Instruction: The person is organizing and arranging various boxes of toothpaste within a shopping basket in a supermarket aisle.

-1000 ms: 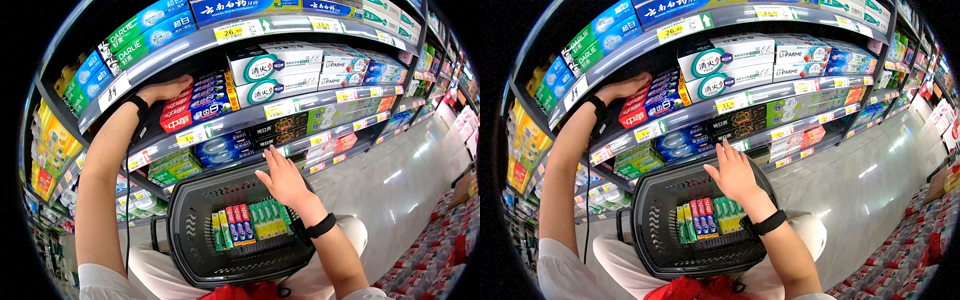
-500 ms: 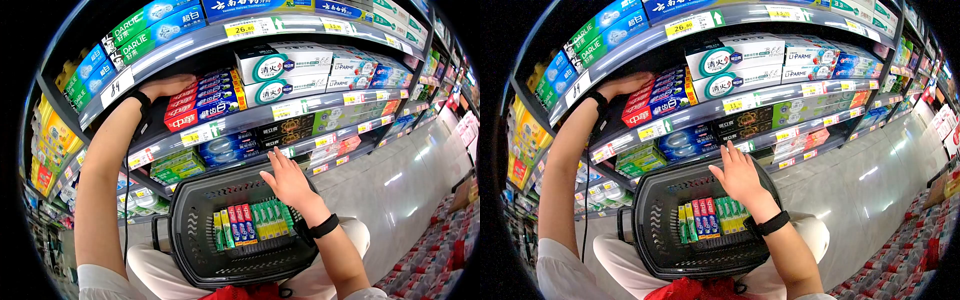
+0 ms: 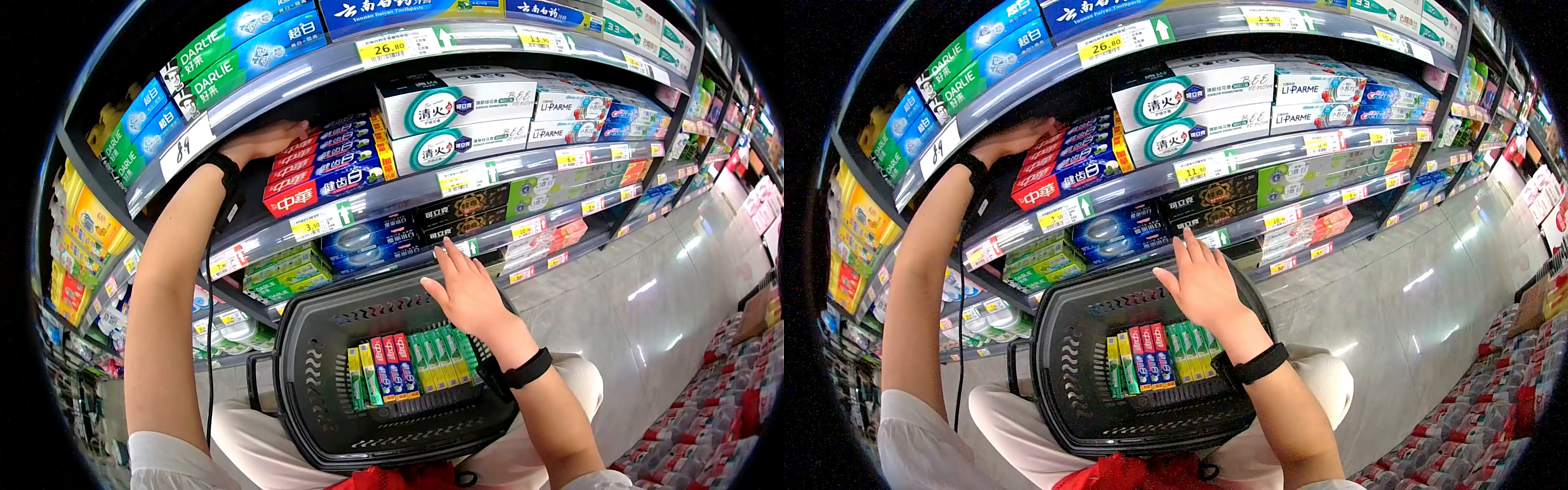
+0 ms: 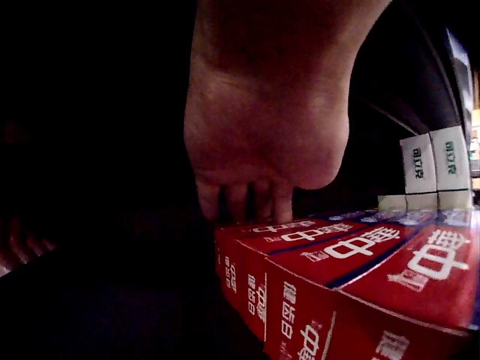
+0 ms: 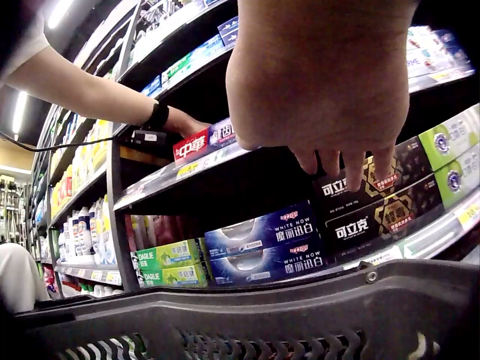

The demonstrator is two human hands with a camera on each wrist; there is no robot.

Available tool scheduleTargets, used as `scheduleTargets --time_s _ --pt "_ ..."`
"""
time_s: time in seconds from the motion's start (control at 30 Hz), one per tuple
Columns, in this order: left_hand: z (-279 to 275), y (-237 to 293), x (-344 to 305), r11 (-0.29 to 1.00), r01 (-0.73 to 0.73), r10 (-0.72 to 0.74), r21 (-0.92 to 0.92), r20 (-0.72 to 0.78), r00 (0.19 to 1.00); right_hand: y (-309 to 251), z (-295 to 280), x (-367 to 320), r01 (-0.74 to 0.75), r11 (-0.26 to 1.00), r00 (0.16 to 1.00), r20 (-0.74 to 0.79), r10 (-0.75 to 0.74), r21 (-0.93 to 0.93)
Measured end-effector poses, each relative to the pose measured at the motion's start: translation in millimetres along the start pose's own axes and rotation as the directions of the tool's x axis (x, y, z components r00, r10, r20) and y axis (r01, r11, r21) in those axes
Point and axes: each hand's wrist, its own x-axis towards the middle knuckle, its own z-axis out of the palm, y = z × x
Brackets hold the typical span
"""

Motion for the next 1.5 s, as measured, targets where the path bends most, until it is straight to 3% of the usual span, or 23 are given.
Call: scheduleTargets --time_s 0.43,0.53,0.6,0.63,0.7,0.87,0.9,0.93,0.97,1.0,1.03,1.07,1.13,1.17,1.2,1.23,1.27,1.3,1.33,1.37,1.43,1.47,1.5 --pt "-2.6 4.4 -8.1 0.996 0.087 -0.089 0.036 0.045 0.995 -0.1 0.3 1.6 -0.004 1.0 1.0 -0.004 0.004 -0.014" --pt "11.7 -7.9 -1.4 0.997 0.053 -0.046 0.055 -0.117 0.992 0.5 2.2 2.0 0.0 1.0 1.0 -0.001 0.0 -0.02" --pt "20.1 2.7 -11.0 0.995 0.058 -0.024 0.087 -0.343 0.939 0.3 2.5 1.8 -0.009 1.0 1.0 0.001 0.009 -0.018" --pt "14.7 2.5 -8.9 0.994 0.059 -0.025 0.087 -0.343 0.939 0.6 2.3 1.8 -0.008 1.0 1.0 0.001 0.008 -0.017" --pt "0.1 3.5 -3.5 1.0 -0.026 0.026 0.013 -0.022 0.999 1.0 2.2 2.0 0.006 1.0 1.0 -0.008 -0.006 -0.007" --pt "17.8 4.6 -6.2 0.995 -0.077 0.081 0.06 -0.053 0.995 7.5 7.6 1.8 0.042 0.999 0.996 -0.076 -0.043 -0.017" --pt "16.8 23.1 -17.7 0.998 -0.058 0.06 0.017 -0.173 0.983 9.3 5.9 2.9 0.03 0.999 0.996 -0.087 -0.033 -0.033" --pt "17.8 46.4 -33.5 0.999 -0.037 0.027 -0.03 -0.279 0.96 10.7 2.3 3.1 0.015 0.999 0.996 -0.091 -0.019 -0.044" --pt "22.9 62.6 -50.0 0.963 -0.264 0.253 0.052 -0.509 0.823 14.0 -0.8 3.5 0.014 0.999 0.993 -0.114 -0.019 -0.047" --pt "29.3 79.0 -70.5 0.879 -0.444 0.432 0.175 -0.686 0.585 15.9 -3.7 4.2 0.013 0.999 0.991 -0.135 -0.019 -0.047" --pt "34.9 108.3 -101.4 0.849 -0.511 0.464 0.134 -0.652 0.6 17.7 -6.0 4.3 0.007 0.998 0.99 -0.137 -0.015 -0.062" --pt "46.4 134.2 -132.4 0.814 -0.573 0.496 0.094 -0.625 0.603 19.7 -8.4 4.9 0.006 0.997 0.989 -0.147 -0.018 -0.082" --pt "92.1 149.5 -170.5 0.523 -0.721 0.852 0.455 -0.258 0.455 21.7 -9.6 1.4 -0.004 0.989 0.991 -0.134 -0.016 -0.151" --pt "118.6 170.7 -186.6 0.525 -0.823 0.851 0.215 -0.148 0.504 20.2 -12.5 -0.7 -0.019 0.991 0.996 -0.087 0.008 -0.129" --pt "162.3 181.4 -191.4 0.345 -0.874 0.938 0.344 -0.166 0.305 18.0 -14.8 -2.2 -0.035 0.994 0.999 -0.044 0.03 -0.108" --pt "198.3 182.9 -193.6 0.352 -0.887 0.933 0.299 -0.043 0.356 16.4 -15.5 -3.4 -0.04 0.994 0.999 -0.038 0.036 -0.105" --pt "239.3 180.6 -188.5 0.43 -0.881 0.902 0.2 -0.055 0.428 15.2 -16.1 -4.2 -0.059 0.995 0.998 0.012 0.06 -0.085" --pt "285.5 171.6 -180.0 0.543 -0.834 0.827 0.096 0.11 0.551 14.8 -15.8 -5.4 -0.08 0.995 0.995 0.06 0.084 -0.067" --pt "345.5 158.9 -171.8 0.606 -0.788 0.786 0.108 0.069 0.614 15.0 -14.4 -7.7 -0.087 0.994 0.994 0.063 0.091 -0.069" --pt "374.8 157.3 -164.4 0.579 -0.798 0.758 0.164 0.252 0.602 15.3 -13.0 -10.2 -0.085 0.993 0.995 0.053 0.089 -0.083" --pt "435.6 163.2 -162.6 0.724 -0.689 0.662 -0.031 0.312 0.681 15.5 -11.6 -13.8 -0.086 0.99 0.996 0.025 0.09 -0.113" --pt "476.2 159.0 -169.3 0.72 -0.693 0.666 -0.038 0.317 0.675 14.0 -15.6 -15.1 -0.096 0.989 0.995 0.029 0.1 -0.111" --pt "518.9 154.3 -178.8 0.713 -0.69 0.654 0.124 0.237 0.719 12.1 -22.5 -15.2 -0.078 0.994 0.995 0.056 0.082 -0.08"
